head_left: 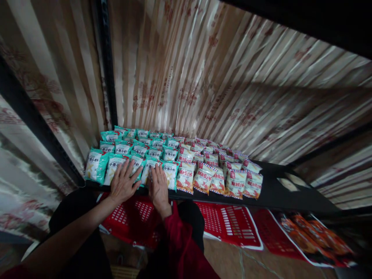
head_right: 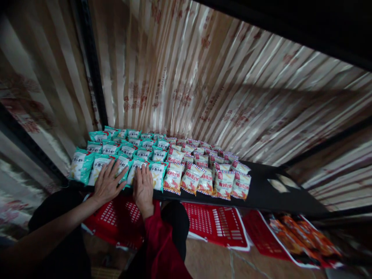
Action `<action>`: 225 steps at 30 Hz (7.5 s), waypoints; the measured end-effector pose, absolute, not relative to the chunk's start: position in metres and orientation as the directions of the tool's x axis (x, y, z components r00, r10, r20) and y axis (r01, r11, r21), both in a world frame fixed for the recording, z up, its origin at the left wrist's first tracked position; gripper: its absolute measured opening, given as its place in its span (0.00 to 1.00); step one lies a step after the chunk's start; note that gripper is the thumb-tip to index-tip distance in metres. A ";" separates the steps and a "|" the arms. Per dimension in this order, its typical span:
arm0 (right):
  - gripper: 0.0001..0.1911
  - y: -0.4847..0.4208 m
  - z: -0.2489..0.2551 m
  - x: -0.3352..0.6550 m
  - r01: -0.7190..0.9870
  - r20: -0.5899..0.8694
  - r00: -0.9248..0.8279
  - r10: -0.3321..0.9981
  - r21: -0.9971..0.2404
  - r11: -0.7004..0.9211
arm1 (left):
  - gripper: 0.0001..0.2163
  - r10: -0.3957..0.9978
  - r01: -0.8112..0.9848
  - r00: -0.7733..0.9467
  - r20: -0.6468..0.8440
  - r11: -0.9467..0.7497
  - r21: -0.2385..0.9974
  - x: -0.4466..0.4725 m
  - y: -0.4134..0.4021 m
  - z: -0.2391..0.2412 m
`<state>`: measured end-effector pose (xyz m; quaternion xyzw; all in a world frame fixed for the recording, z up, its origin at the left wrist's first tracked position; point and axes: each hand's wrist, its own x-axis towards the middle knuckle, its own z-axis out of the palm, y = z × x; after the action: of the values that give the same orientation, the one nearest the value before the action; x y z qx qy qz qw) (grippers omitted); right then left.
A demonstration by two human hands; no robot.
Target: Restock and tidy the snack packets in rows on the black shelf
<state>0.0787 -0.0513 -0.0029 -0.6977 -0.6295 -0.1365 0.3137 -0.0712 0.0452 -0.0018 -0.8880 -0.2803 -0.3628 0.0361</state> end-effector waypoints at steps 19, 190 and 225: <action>0.26 -0.069 0.007 0.081 0.950 0.633 0.303 0.712 -0.256 -0.177 | 0.30 0.457 0.499 0.571 0.683 -0.853 0.153 -0.062 0.043 -0.012; 0.23 0.001 0.000 0.043 0.996 0.605 -0.050 0.795 -0.028 0.083 | 0.28 0.617 0.718 0.285 0.733 -0.644 0.263 -0.140 0.068 -0.008; 0.20 0.001 0.002 0.040 0.997 0.624 -0.033 0.780 -0.033 0.069 | 0.18 0.645 0.696 0.240 0.726 -0.635 0.335 -0.123 0.070 -0.014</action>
<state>0.0404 0.0006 0.0017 -0.6478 -0.6859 -0.2146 0.2525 -0.1227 0.0695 -0.0136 -0.7868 -0.4260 -0.4457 0.0284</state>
